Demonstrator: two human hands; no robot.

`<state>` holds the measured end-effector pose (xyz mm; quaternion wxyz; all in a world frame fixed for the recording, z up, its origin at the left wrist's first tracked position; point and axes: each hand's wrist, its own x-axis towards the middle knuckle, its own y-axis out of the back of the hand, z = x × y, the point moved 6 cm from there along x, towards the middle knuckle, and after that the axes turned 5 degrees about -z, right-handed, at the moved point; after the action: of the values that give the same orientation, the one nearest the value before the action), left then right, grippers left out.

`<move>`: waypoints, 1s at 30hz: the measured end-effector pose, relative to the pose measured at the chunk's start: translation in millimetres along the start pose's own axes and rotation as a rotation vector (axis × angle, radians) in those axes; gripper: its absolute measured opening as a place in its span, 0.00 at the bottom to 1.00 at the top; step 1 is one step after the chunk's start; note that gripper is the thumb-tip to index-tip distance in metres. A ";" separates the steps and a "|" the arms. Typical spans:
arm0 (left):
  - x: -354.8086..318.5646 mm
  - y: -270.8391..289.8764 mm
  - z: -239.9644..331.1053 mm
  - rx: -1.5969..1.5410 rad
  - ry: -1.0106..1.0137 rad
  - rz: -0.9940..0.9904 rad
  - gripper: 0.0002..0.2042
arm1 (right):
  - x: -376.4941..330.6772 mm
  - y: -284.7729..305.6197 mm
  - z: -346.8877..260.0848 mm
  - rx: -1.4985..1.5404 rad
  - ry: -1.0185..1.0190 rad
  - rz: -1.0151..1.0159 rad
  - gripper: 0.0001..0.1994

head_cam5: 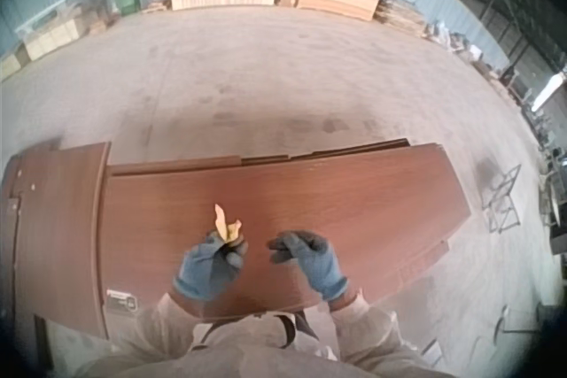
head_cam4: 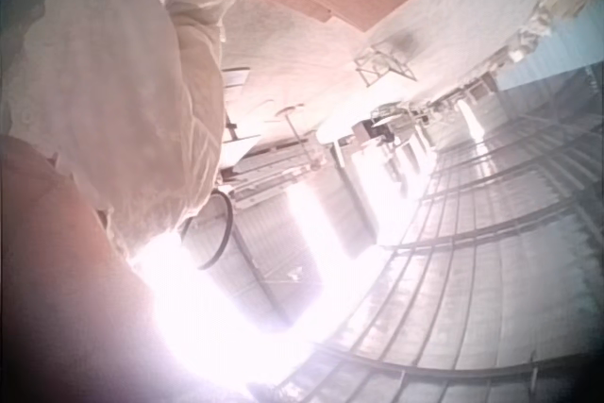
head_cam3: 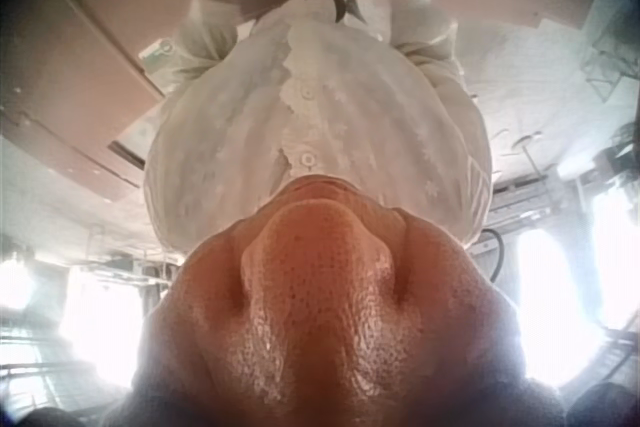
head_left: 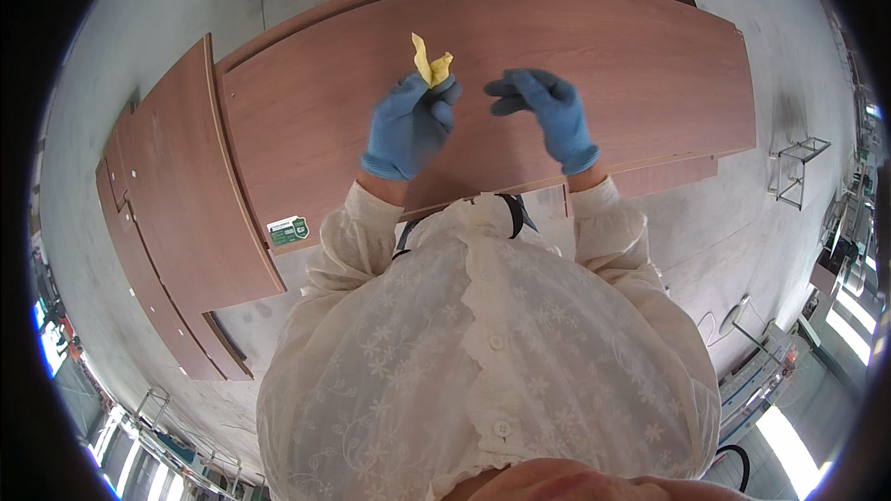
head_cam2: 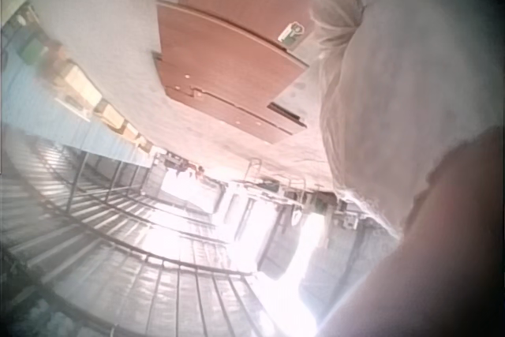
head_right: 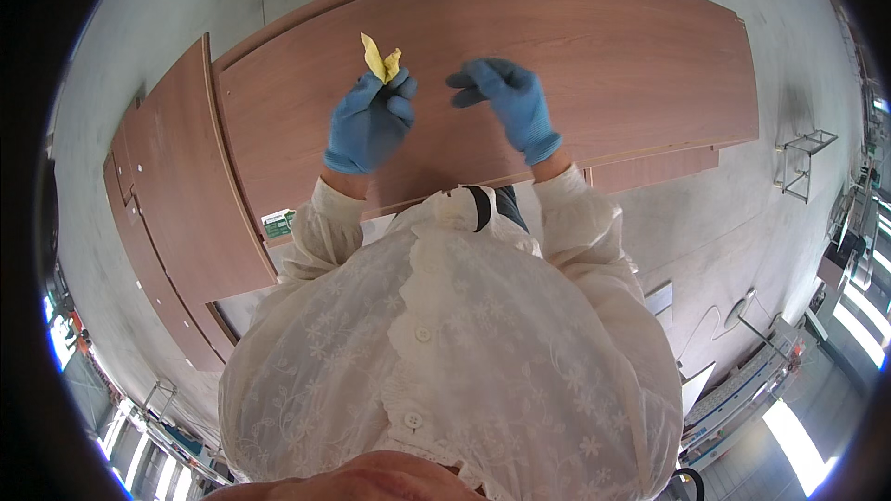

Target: The person uses a yellow scraper to remove residue from a large wooden panel, then wipes the surface with a cloth. They flip the panel over and continue wiping both sides with a cloth, occasionally applying liquid from a bottle.

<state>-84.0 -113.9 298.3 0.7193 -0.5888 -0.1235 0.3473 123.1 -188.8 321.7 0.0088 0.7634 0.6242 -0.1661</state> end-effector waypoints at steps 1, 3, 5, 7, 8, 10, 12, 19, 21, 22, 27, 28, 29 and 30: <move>-0.3 -7.9 -4.3 -0.101 0.030 -0.060 0.12 | -0.3 -13.1 4.1 -0.006 0.011 -0.025 0.17; -3.3 -7.8 -5.8 0.004 -0.039 0.076 0.11 | -2.4 -35.0 4.1 -0.073 0.041 -0.075 0.18; -6.2 -8.0 -2.3 0.309 -0.188 0.213 0.09 | -6.0 -53.1 -3.2 -0.195 0.104 -0.114 0.22; -10.0 -15.2 6.1 0.813 -0.405 0.354 0.08 | -8.2 -59.4 -11.1 -0.261 0.156 -0.020 0.27; -11.0 -27.6 13.1 1.152 -0.578 0.361 0.04 | -8.3 -61.5 -15.3 -0.292 0.198 0.022 0.30; -19.9 -54.5 16.8 1.531 -0.993 0.260 0.02 | -11.0 -64.4 -33.4 -0.564 0.461 0.188 0.33; -25.2 -64.4 14.3 1.693 -1.145 0.226 0.02 | -12.9 -66.0 -44.9 -0.746 0.643 0.337 0.34; -31.1 -60.7 16.4 1.643 -1.049 0.306 0.03 | -37.8 -82.2 -74.9 -1.148 1.007 0.570 0.21; -30.4 -62.1 17.0 1.672 -1.074 0.307 0.03 | -41.6 -94.2 -75.2 -1.234 1.015 0.480 0.17; -30.1 -63.9 16.5 1.700 -1.104 0.294 0.03 | -39.4 -96.8 -73.3 -1.219 0.976 0.437 0.16; -30.0 -64.7 16.1 1.628 -1.131 0.243 0.03 | -15.1 -89.1 -53.9 -0.918 0.797 0.323 0.09; -28.7 -63.9 16.1 1.636 -1.097 0.239 0.03 | -8.6 -85.0 -48.1 -0.786 0.742 0.270 0.07; -27.9 -62.7 16.5 1.630 -1.069 0.238 0.04 | -5.1 -83.6 -44.6 -0.723 0.735 0.217 0.08; -26.6 -62.0 17.0 1.600 -1.054 0.214 0.04 | 0.6 -81.2 -39.7 -0.666 0.661 0.166 0.09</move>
<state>-91.3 -122.2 367.0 0.7246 0.2992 -0.1032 0.6122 55.2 -161.6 374.8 0.0672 0.7782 0.5496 0.2963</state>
